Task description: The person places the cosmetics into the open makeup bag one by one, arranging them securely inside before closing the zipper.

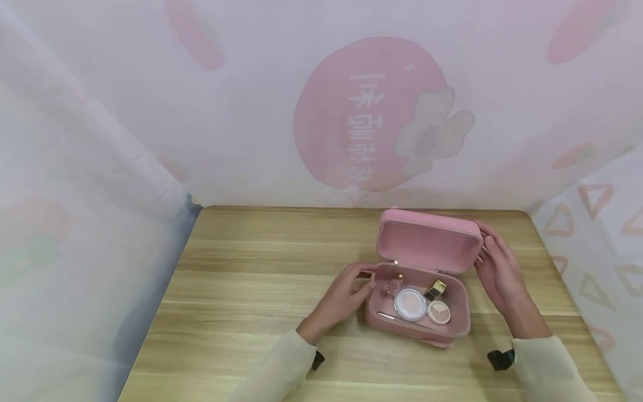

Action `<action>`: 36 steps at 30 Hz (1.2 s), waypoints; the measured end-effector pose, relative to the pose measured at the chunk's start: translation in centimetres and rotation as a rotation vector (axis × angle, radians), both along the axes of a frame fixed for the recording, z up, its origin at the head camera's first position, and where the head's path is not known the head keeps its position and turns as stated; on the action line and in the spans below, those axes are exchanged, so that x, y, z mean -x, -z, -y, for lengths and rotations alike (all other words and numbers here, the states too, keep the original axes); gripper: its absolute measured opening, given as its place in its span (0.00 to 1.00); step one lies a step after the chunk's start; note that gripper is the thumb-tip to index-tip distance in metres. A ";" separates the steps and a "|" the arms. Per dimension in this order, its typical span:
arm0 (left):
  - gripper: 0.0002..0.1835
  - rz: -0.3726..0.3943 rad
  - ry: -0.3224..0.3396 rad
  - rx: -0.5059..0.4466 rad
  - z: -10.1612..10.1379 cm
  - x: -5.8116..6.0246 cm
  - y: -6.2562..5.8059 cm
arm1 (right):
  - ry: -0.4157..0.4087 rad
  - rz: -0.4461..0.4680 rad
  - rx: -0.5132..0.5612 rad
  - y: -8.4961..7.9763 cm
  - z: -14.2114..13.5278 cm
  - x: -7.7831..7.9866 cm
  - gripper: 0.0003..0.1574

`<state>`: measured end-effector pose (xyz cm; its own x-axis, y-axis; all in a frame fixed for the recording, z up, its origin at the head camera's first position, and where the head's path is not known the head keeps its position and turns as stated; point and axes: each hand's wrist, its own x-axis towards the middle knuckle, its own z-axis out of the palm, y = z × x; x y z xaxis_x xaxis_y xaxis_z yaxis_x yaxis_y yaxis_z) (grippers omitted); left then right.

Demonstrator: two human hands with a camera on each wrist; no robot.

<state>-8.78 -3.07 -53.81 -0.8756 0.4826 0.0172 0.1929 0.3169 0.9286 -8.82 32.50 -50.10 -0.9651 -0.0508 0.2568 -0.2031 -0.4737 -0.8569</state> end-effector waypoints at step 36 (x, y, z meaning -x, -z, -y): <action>0.34 0.378 -0.010 -0.276 0.2 -1.0 -0.6 | 0.205 -0.052 -0.638 0.2 3.5 -6.7 0.30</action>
